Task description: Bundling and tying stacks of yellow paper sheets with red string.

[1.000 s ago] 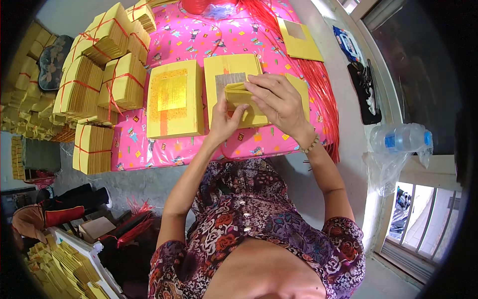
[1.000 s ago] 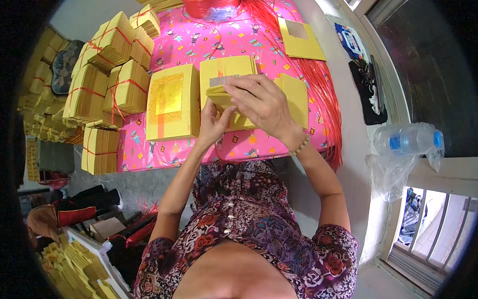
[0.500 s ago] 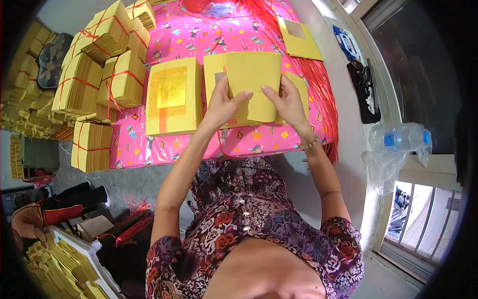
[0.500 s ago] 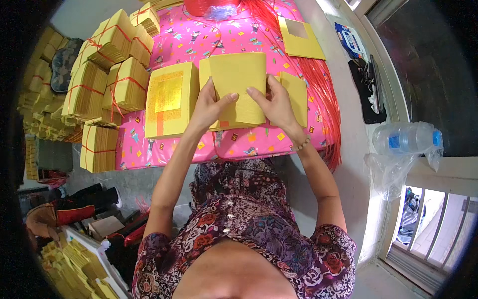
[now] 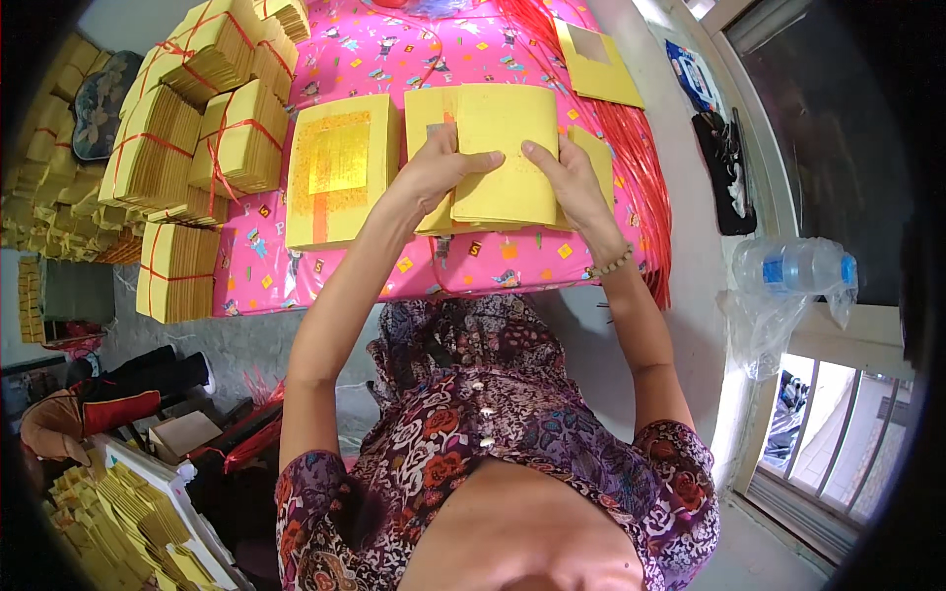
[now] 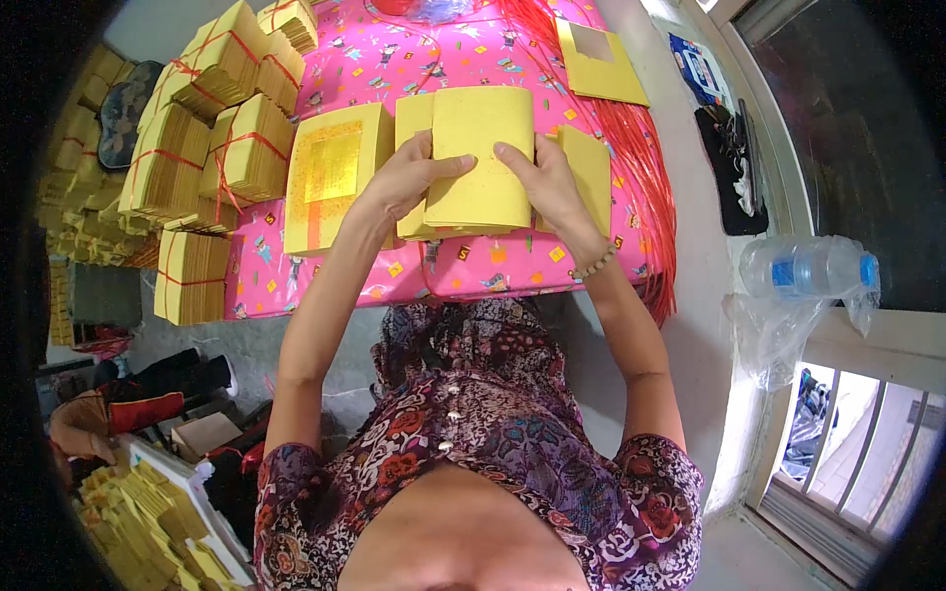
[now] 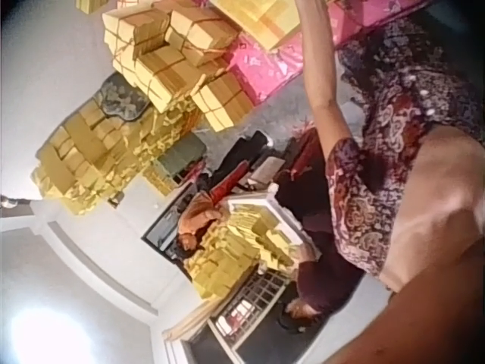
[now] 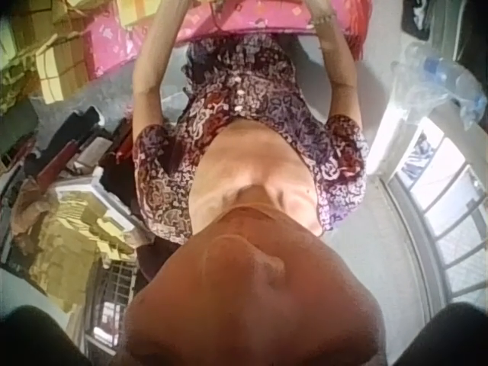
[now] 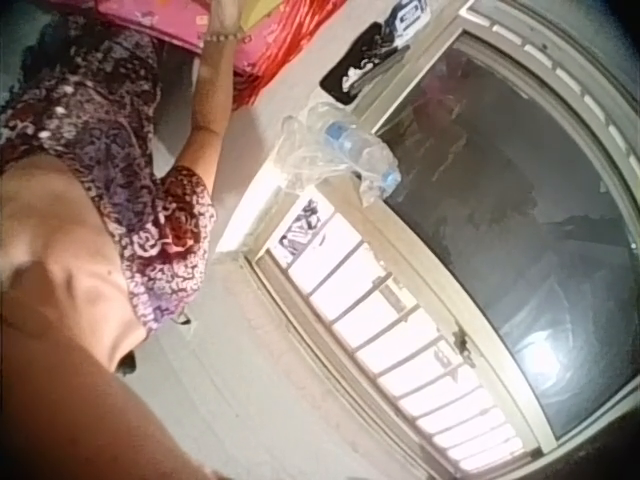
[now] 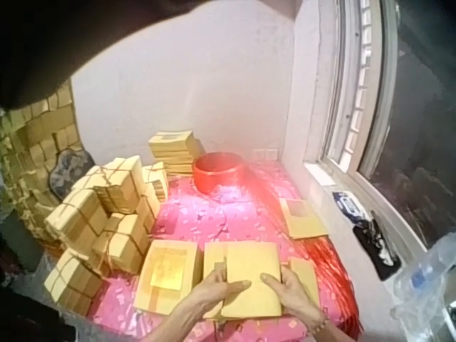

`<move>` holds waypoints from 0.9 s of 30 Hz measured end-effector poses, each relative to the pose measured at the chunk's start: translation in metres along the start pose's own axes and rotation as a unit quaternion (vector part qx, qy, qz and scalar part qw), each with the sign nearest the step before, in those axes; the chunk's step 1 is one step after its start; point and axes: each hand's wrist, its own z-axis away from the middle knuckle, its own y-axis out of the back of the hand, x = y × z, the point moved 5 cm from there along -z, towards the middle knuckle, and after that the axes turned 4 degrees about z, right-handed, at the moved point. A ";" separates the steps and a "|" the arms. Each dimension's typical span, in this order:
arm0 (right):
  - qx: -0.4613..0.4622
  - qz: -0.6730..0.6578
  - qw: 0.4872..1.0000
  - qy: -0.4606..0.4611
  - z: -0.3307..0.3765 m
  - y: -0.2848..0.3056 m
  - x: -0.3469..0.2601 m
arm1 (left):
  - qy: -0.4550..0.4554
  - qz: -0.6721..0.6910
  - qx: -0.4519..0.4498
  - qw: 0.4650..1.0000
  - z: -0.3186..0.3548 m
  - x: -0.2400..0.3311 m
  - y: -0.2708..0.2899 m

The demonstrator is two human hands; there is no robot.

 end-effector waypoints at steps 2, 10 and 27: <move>-0.001 -0.001 1.000 0.010 0.000 0.001 0.001 | 0.002 0.000 0.003 1.000 0.001 -0.001 -0.003; -0.005 0.012 1.000 0.014 0.002 -0.002 -0.005 | -0.035 -0.022 0.049 0.998 0.004 0.000 -0.002; -0.012 0.046 0.997 0.060 0.002 0.000 -0.011 | -0.065 -0.053 0.086 0.993 0.007 0.001 -0.010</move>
